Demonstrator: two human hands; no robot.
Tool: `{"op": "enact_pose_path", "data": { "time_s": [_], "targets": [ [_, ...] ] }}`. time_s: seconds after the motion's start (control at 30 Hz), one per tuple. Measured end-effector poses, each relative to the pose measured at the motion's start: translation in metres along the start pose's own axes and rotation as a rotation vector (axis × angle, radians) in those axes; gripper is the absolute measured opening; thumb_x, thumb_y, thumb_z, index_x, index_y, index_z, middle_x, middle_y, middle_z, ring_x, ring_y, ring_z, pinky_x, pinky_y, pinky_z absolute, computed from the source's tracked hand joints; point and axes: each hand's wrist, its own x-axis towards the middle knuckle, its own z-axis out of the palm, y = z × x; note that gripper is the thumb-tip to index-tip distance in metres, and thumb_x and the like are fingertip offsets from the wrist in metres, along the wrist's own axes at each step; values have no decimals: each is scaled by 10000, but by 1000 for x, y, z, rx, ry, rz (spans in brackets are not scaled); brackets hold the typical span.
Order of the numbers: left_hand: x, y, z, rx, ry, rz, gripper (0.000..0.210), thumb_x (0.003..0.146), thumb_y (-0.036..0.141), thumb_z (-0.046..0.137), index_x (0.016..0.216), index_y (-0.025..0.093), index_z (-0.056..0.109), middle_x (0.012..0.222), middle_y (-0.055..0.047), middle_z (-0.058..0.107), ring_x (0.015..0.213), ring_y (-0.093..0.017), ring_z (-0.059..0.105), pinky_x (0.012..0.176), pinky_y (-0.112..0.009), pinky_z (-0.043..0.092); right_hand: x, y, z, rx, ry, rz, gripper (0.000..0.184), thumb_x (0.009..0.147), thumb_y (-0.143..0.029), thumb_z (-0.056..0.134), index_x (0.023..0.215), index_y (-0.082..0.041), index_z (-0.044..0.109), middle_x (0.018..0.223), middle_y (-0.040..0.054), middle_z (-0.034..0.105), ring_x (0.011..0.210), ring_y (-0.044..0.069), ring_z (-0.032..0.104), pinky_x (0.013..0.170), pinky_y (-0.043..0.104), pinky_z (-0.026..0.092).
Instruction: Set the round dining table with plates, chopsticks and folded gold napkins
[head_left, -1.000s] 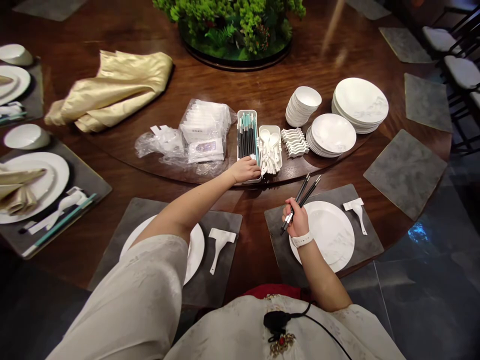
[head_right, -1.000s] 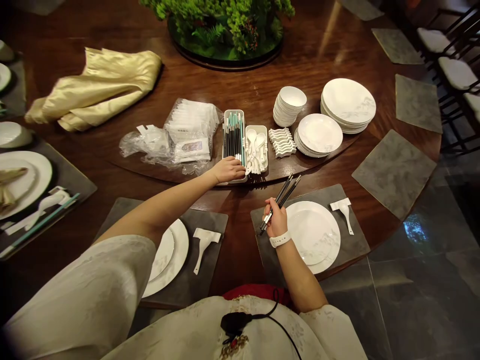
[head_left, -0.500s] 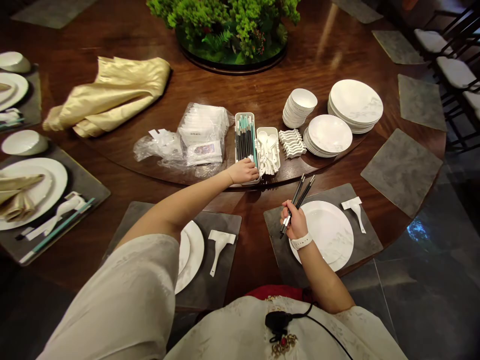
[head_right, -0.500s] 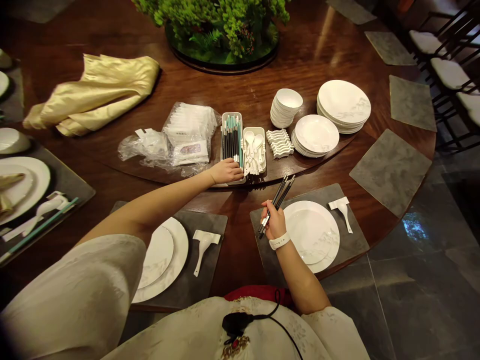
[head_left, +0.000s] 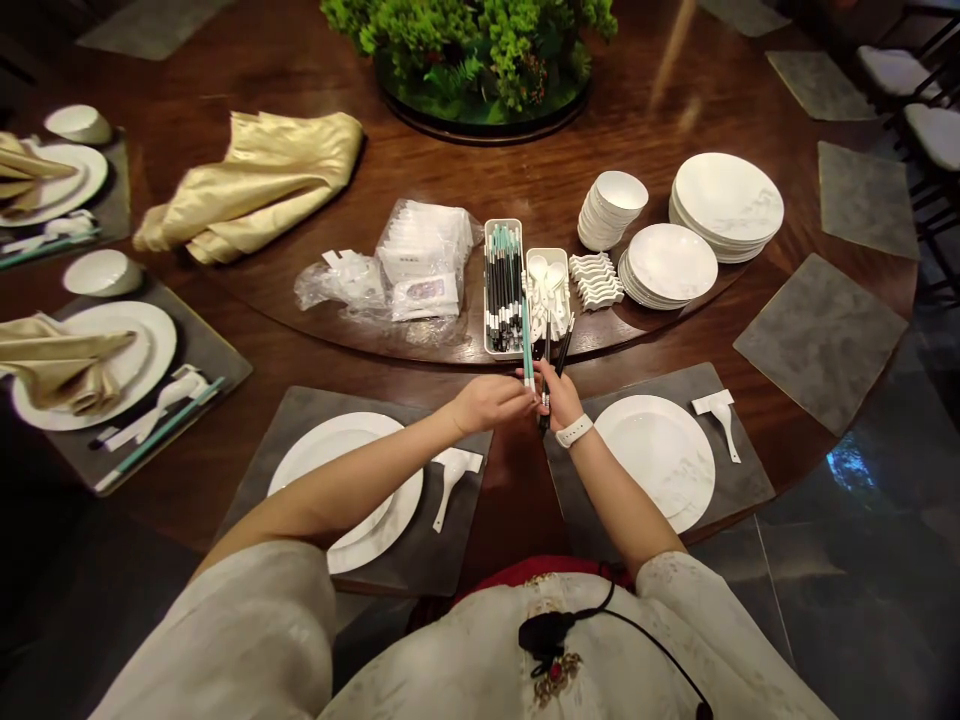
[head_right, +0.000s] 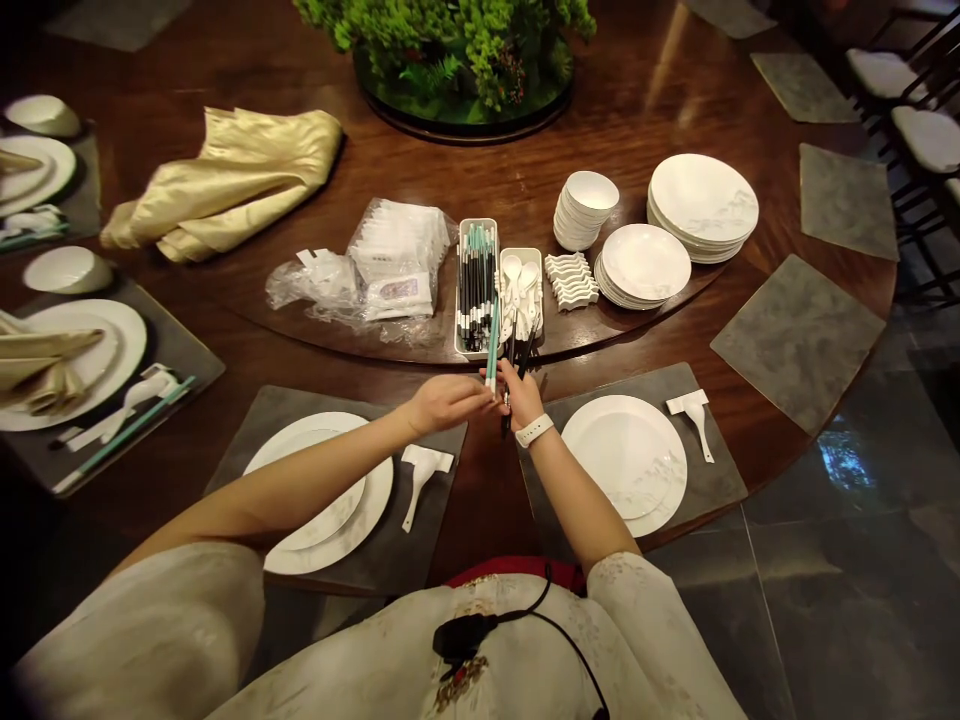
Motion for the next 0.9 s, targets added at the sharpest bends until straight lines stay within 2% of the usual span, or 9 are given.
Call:
{"op": "enact_pose_path", "data": {
  "time_s": [0.1, 0.17, 0.27, 0.3, 0.37, 0.47, 0.57, 0.77, 0.9],
  "targets": [
    [4, 20, -3, -161, -34, 36, 140, 949, 320, 561, 932, 212, 648, 800, -26, 706, 749, -128, 666, 743, -268, 526, -2, 3, 3, -28, 34, -44, 429, 611, -433, 831, 878, -147, 655, 595, -40, 603, 485, 66, 480, 431, 195, 338],
    [7, 13, -4, -237, -40, 12, 192, 941, 386, 570, 957, 219, 663, 849, -35, 721, 804, -141, 667, 803, -291, 525, -11, 1, -1, -23, 27, -69, 441, 587, -394, 844, 905, -147, 664, 548, -73, 545, 484, 58, 463, 440, 190, 338],
    [8, -27, 0, -159, -56, -337, 237, 962, 361, 516, 956, 197, 687, 893, -67, 720, 847, -176, 650, 789, -321, 497, -27, -7, -12, 19, -5, -40, 461, 603, -399, 827, 965, -174, 652, 546, -95, 508, 412, 33, 360, 368, 182, 227],
    [7, -44, 4, -93, -89, -481, 235, 958, 329, 509, 946, 186, 696, 900, -79, 715, 856, -194, 639, 783, -336, 483, -33, -10, -17, 32, -11, -29, 461, 610, -398, 822, 979, -184, 647, 550, -98, 504, 397, 29, 337, 355, 178, 197],
    [8, -75, 17, 10, -229, -620, 199, 916, 294, 553, 937, 181, 715, 930, -96, 704, 878, -229, 611, 778, -357, 456, -43, -15, -24, 48, -13, -26, 448, 625, -387, 813, 990, -189, 643, 555, -95, 498, 389, 28, 327, 344, 169, 181],
    [12, -102, 40, 89, -430, -584, 152, 842, 256, 627, 928, 191, 734, 974, -110, 681, 919, -259, 570, 759, -363, 416, -53, -20, -34, 58, -5, -21, 425, 650, -371, 799, 996, -178, 643, 551, -90, 489, 385, 32, 325, 336, 168, 184],
    [17, -108, 55, 141, -491, -542, 117, 806, 200, 638, 872, 189, 735, 978, -125, 662, 947, -275, 546, 734, -366, 381, -59, -24, -41, 64, -9, -7, 411, 665, -363, 792, 996, -171, 641, 555, -85, 490, 386, 32, 318, 332, 166, 181],
    [8, -114, 56, 135, -458, -484, 143, 865, 242, 582, 840, 185, 710, 960, -132, 680, 912, -267, 557, 745, -387, 386, -64, -32, -50, 76, -39, -13, 373, 685, -353, 778, 984, -179, 638, 559, -83, 496, 390, 35, 334, 331, 159, 191],
    [2, -111, 49, 39, -342, -446, 183, 915, 262, 518, 863, 182, 674, 1052, -120, 703, 907, -228, 597, 800, -379, 439, -63, -32, -53, 97, -59, -1, 397, 679, -354, 777, 1005, -170, 646, 559, -80, 498, 395, 38, 335, 334, 161, 198]
  ]
}}
